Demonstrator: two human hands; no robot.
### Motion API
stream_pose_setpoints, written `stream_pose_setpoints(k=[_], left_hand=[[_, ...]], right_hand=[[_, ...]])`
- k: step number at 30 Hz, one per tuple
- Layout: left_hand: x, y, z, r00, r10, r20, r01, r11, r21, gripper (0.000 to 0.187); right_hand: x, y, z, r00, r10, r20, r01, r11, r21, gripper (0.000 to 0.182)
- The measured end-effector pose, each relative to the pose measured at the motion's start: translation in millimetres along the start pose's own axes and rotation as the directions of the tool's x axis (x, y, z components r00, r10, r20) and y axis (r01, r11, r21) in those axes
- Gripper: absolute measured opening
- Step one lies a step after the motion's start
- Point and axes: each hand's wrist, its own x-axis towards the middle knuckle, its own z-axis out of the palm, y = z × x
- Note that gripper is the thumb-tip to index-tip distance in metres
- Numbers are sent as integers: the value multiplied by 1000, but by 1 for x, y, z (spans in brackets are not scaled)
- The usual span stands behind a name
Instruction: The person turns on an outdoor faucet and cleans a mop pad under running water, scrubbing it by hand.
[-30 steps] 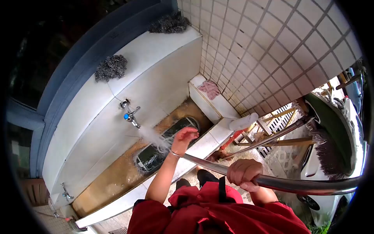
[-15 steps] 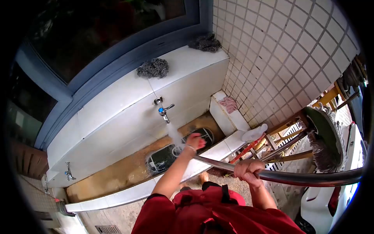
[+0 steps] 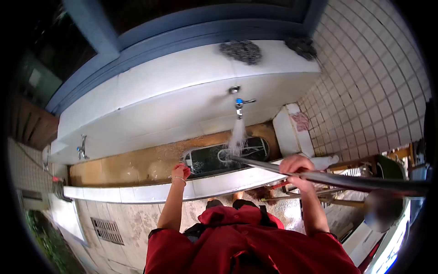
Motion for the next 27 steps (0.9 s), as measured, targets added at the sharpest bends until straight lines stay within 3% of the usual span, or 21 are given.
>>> stream_pose_setpoints(k=[1,3,6,9,12,13,16,18,20,22,23,25,27], left_hand=[[-1,3,-11,1000,0,-30,1,1000,11,9],[4,5,-26,1000,-19,-23,21,996,86,10],[33,3,-42,998,-10,55,-3,972,234,9],[67,-8,-57,994,83,70,-106,880,462,10],[72,-18,-53,999,17,33,-36,687,725,22],[74,-18,-47,1000,4,23,-21,600,800,27],[83,-16,-19,1000,-22,-6,13,302,953,42],[112,-49,-11,996,84,19,-59,495,867,50],[89,-40,14,989,146,-36,-75,686,724,56],[126,-73,31,971,217,-101,-101,755,648,53],[138,-86,26,954,252,-164,-104,790,604,51],[104,-67,27,923,380,-53,-274,749,603,49],[78,-40,48,904,371,-214,-160,755,636,48]], right_hand=[[2,20,6,995,103,-5,-103,995,-14,14],[6,36,22,964,189,-189,-158,973,166,16],[49,14,58,998,67,-18,-67,998,18,21],[75,-7,76,992,87,-89,-81,994,70,20],[100,-24,75,990,65,-125,-61,998,35,18],[109,-33,78,978,91,-188,-88,996,21,19],[137,-55,83,986,55,-157,-60,998,-26,20],[154,-70,87,981,39,-191,-52,997,-63,21],[168,-84,95,983,20,-181,-38,995,-97,20],[173,-92,107,980,-4,-201,-15,996,-92,18],[175,-94,109,990,-15,-139,-1,994,-113,18],[174,-101,105,1000,-26,-14,23,990,-137,17],[169,-102,112,997,-49,56,57,986,-154,18]])
